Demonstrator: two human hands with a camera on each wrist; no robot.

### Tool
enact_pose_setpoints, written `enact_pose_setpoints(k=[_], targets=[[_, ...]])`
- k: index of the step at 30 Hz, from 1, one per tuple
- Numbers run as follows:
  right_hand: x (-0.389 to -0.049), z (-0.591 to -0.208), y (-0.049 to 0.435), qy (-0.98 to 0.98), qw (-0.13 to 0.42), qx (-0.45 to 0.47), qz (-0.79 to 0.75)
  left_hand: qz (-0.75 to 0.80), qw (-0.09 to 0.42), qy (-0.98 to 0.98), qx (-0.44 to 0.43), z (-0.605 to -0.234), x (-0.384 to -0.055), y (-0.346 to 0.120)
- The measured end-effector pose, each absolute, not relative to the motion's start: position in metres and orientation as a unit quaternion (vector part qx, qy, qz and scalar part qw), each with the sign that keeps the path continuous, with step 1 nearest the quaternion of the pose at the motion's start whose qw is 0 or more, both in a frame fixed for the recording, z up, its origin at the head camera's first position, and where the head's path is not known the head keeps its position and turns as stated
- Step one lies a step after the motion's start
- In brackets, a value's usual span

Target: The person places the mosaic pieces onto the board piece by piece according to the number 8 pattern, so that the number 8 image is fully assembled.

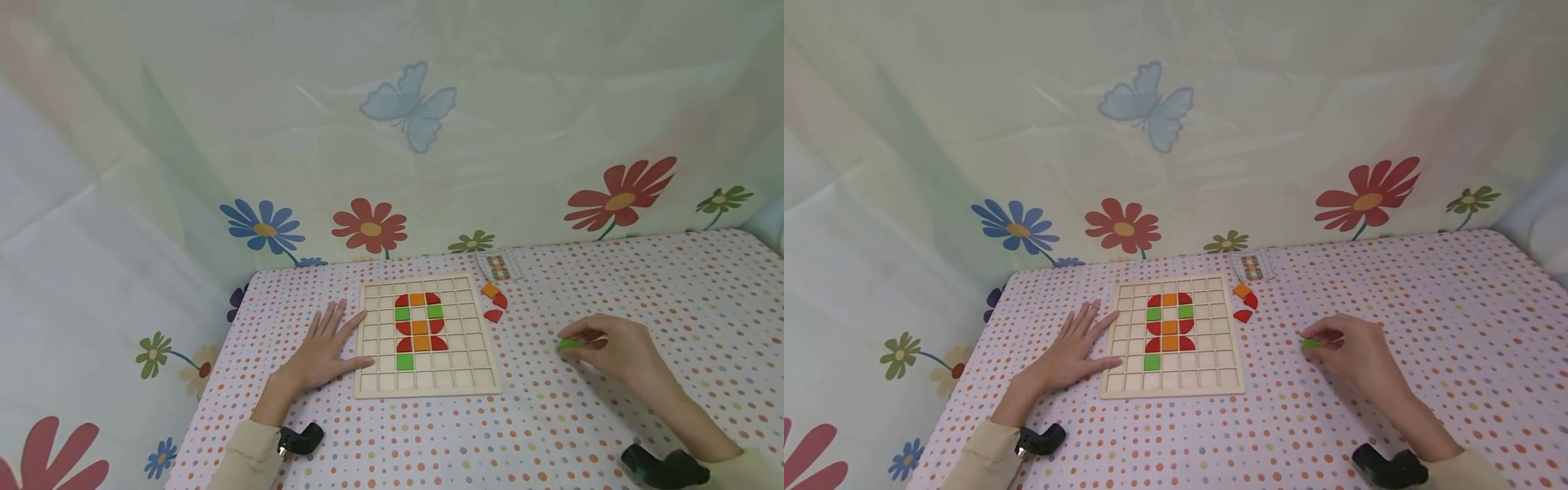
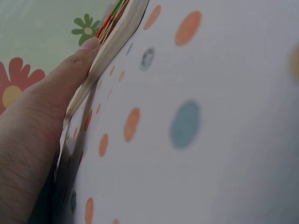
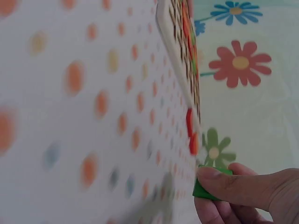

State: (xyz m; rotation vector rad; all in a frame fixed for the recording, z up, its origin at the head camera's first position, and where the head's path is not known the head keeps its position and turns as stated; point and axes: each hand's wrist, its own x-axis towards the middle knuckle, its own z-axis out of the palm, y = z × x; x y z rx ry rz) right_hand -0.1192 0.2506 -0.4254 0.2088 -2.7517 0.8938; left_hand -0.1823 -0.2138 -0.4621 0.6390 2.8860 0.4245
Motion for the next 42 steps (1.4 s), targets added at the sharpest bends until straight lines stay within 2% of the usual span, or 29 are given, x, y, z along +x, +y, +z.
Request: enact_pose_setpoints(k=[8, 17, 28, 42], targets=[[-0.14, -0.409, 0.183, -0.921, 0.072, 0.138, 0.358, 0.143, 0.084, 0.963, 0.211, -0.464, -0.183, -0.214], [-0.149, -0.418, 0.124, -0.877, 0.004, 0.215, 0.43, 0.137, 0.075, 0.963, 0.22, -0.463, -0.185, -0.213], [-0.151, -0.432, 0.107, -0.874, -0.002, 0.228, 0.429, 0.141, 0.074, 0.962, 0.224, -0.46, -0.185, -0.214], [-0.148, -0.423, 0.1, -0.901, -0.048, 0.215, 0.374, 0.138, 0.077, 0.963, 0.22, -0.459, -0.185, -0.214]])
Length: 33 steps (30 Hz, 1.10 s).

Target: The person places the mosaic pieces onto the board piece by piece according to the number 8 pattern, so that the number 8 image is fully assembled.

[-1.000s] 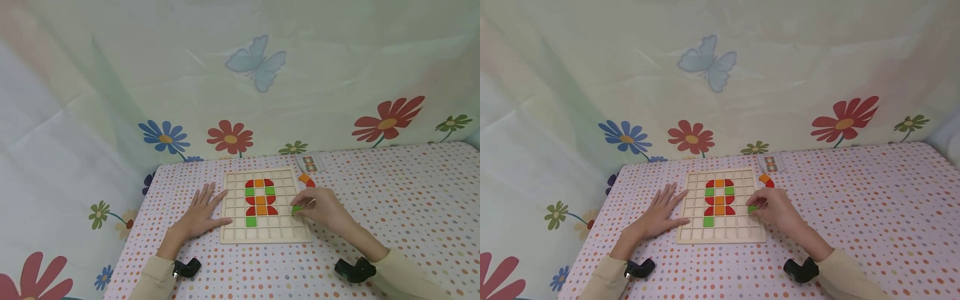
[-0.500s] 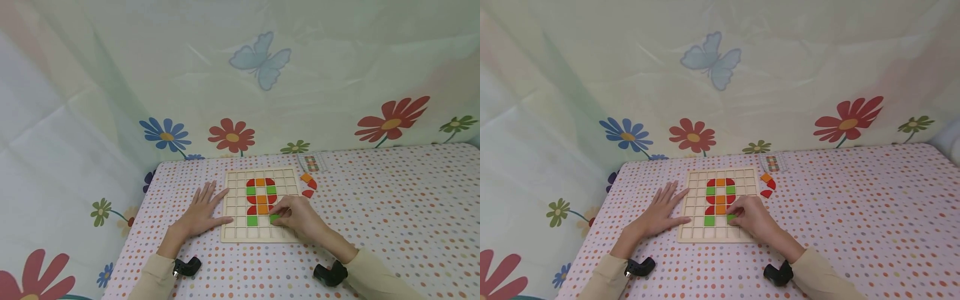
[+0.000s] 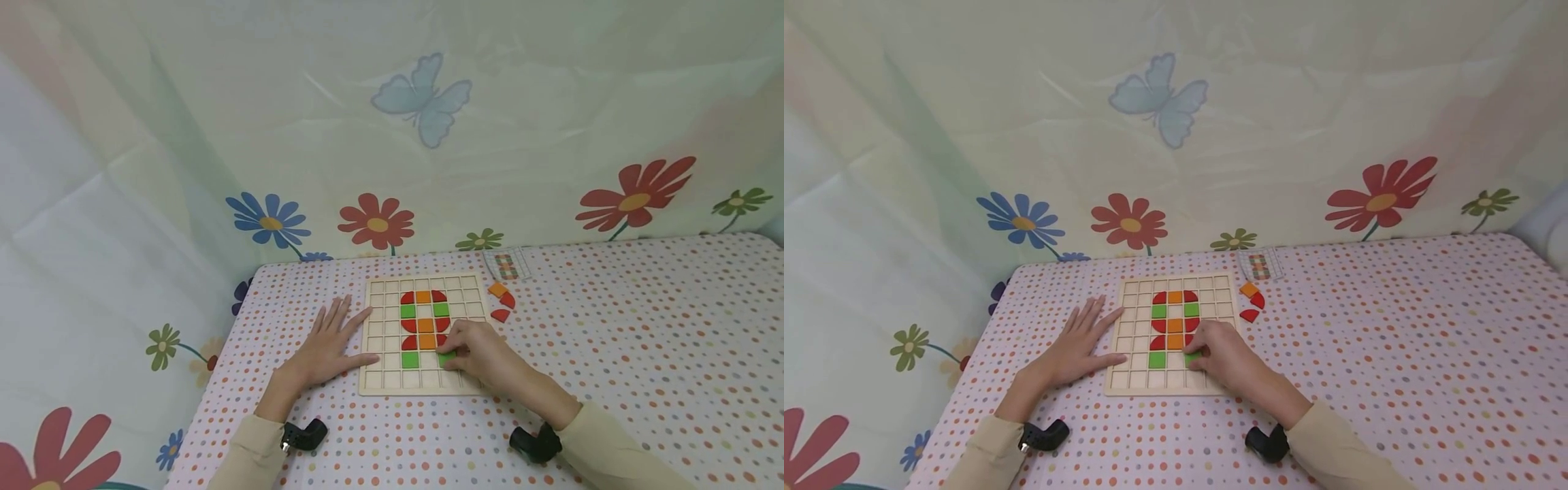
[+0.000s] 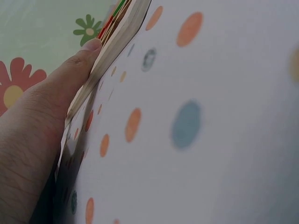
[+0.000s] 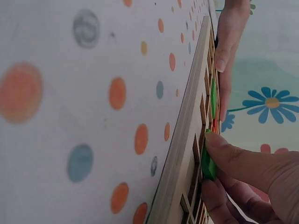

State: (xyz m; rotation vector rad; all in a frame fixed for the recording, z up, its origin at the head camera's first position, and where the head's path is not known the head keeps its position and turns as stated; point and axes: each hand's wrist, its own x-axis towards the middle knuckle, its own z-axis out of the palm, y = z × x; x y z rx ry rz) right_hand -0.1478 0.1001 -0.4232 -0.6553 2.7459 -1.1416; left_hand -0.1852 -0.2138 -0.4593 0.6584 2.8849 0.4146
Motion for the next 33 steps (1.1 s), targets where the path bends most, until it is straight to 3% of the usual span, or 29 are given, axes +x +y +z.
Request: enact_pose_setpoints(k=[8, 18, 25, 33], targets=[[-0.147, -0.426, 0.101, 0.896, 0.041, -0.245, -0.369, 0.141, 0.069, 0.963, 0.217, -0.461, -0.183, -0.215], [-0.136, -0.426, 0.097, 0.91, -0.023, -0.295, -0.292, 0.143, 0.07, 0.961, 0.227, -0.461, -0.184, -0.215], [-0.147, -0.427, 0.117, 0.905, -0.019, -0.252, -0.341, 0.138, 0.077, 0.962, 0.223, -0.459, -0.185, -0.216], [-0.174, -0.422, 0.158, 0.914, -0.062, -0.192, -0.351, 0.14, 0.073, 0.961, 0.227, -0.459, -0.184, -0.215]])
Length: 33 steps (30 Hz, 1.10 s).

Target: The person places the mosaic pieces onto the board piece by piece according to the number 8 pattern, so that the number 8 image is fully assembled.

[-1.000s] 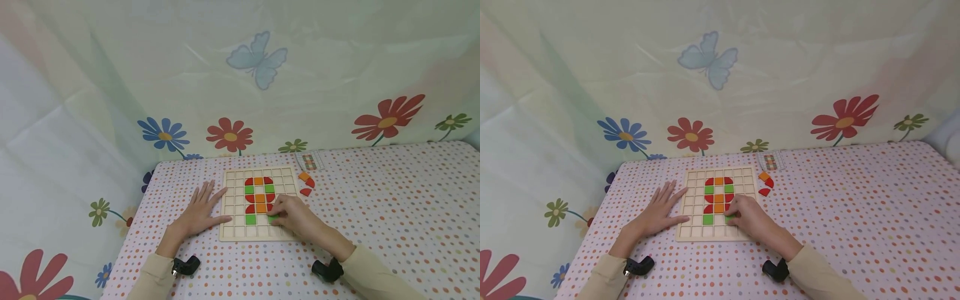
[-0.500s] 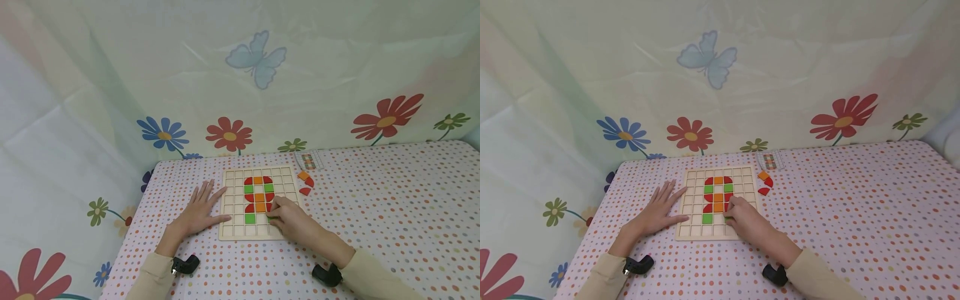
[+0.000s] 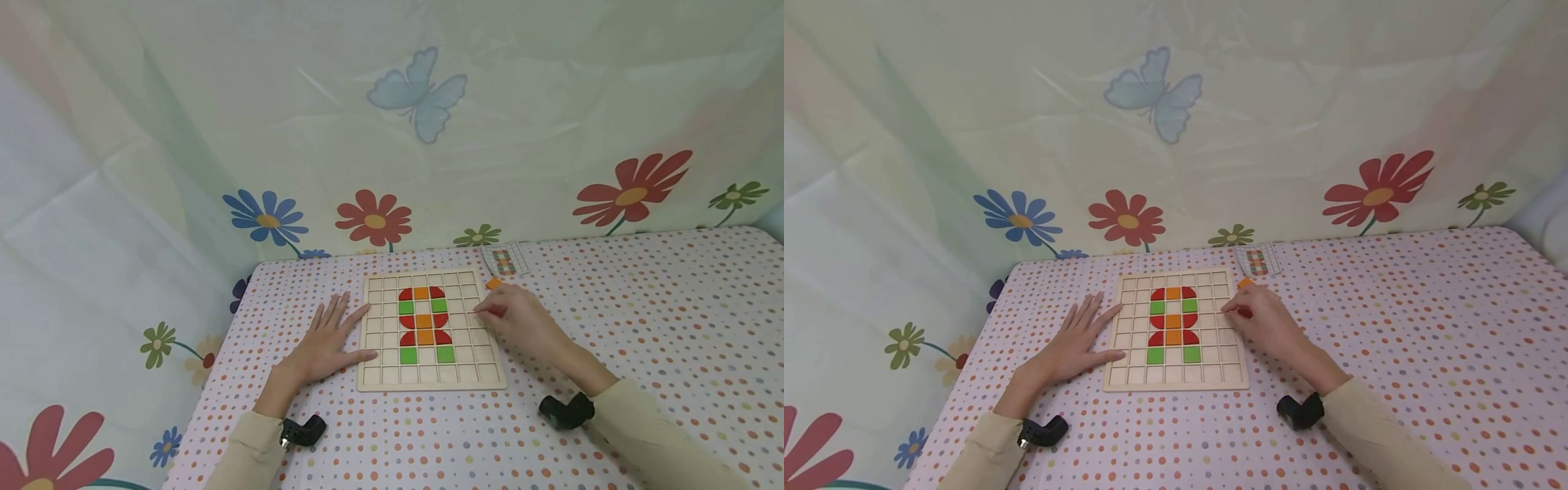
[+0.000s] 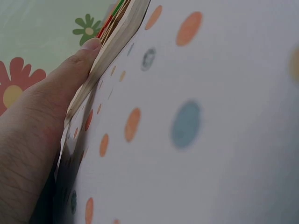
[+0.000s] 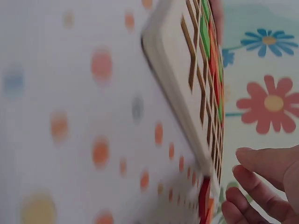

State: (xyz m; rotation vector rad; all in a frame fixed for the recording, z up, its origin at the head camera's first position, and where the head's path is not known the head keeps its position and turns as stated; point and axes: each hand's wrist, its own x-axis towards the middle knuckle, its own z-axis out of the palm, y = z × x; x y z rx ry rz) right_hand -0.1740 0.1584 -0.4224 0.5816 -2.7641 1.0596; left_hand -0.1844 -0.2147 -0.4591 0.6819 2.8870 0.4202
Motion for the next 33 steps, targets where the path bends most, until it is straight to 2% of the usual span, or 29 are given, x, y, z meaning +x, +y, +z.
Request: enact_pose_setpoints(k=[7, 20, 33], targets=[[-0.187, -0.424, 0.179, -0.928, 0.037, 0.175, 0.326, 0.138, 0.078, 0.962, 0.223, -0.459, -0.185, -0.214], [-0.191, -0.426, 0.18, -0.933, 0.024, 0.174, 0.315, 0.143, 0.062, 0.961, 0.229, -0.462, -0.184, -0.215], [-0.199, -0.415, 0.178, -0.941, -0.056, 0.146, 0.3, 0.135, 0.075, 0.963, 0.222, -0.461, -0.185, -0.215]])
